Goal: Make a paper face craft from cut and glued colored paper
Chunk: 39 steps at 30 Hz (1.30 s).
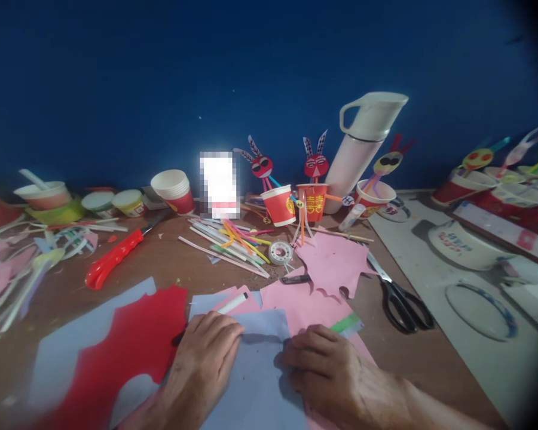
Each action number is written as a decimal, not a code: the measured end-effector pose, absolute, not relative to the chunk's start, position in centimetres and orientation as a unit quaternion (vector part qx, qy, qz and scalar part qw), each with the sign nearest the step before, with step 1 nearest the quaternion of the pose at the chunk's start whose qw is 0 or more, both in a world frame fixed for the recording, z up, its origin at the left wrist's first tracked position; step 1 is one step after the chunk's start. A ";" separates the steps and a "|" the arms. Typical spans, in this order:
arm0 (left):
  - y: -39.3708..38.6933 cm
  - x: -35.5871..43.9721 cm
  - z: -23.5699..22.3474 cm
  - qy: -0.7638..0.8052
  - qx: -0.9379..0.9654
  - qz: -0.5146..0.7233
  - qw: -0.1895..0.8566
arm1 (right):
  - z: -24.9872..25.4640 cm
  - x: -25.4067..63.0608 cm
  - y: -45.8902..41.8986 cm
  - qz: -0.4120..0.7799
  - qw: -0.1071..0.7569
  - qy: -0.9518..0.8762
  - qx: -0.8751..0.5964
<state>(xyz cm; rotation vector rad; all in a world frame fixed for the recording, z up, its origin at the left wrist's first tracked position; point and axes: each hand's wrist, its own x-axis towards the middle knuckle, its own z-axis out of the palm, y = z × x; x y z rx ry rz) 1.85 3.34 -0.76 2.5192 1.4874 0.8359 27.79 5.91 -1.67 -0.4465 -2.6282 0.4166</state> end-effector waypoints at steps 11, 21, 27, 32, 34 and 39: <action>3.6 1.0 -0.7 0.501 0.825 0.260 0.031 | -1.1 27.7 6.4 0.124 0.280 -0.934 -0.185; 4.1 0.5 -0.8 0.491 0.827 0.274 0.021 | -0.6 28.1 6.9 0.119 0.293 -0.931 -0.181; 4.0 0.5 -0.5 0.490 0.825 0.279 0.029 | -0.3 28.3 7.2 0.118 0.291 -0.929 -0.194; 4.1 0.6 -0.6 0.485 0.826 0.285 0.034 | 0.0 29.0 7.8 0.105 0.276 -0.927 -0.233; 4.2 0.6 -0.8 0.483 0.826 0.289 0.034 | 0.1 29.3 8.0 0.106 0.255 -0.928 -0.249; 4.2 0.6 -1.0 0.478 0.824 0.303 0.034 | 0.1 29.7 8.1 0.143 0.194 -0.936 -0.258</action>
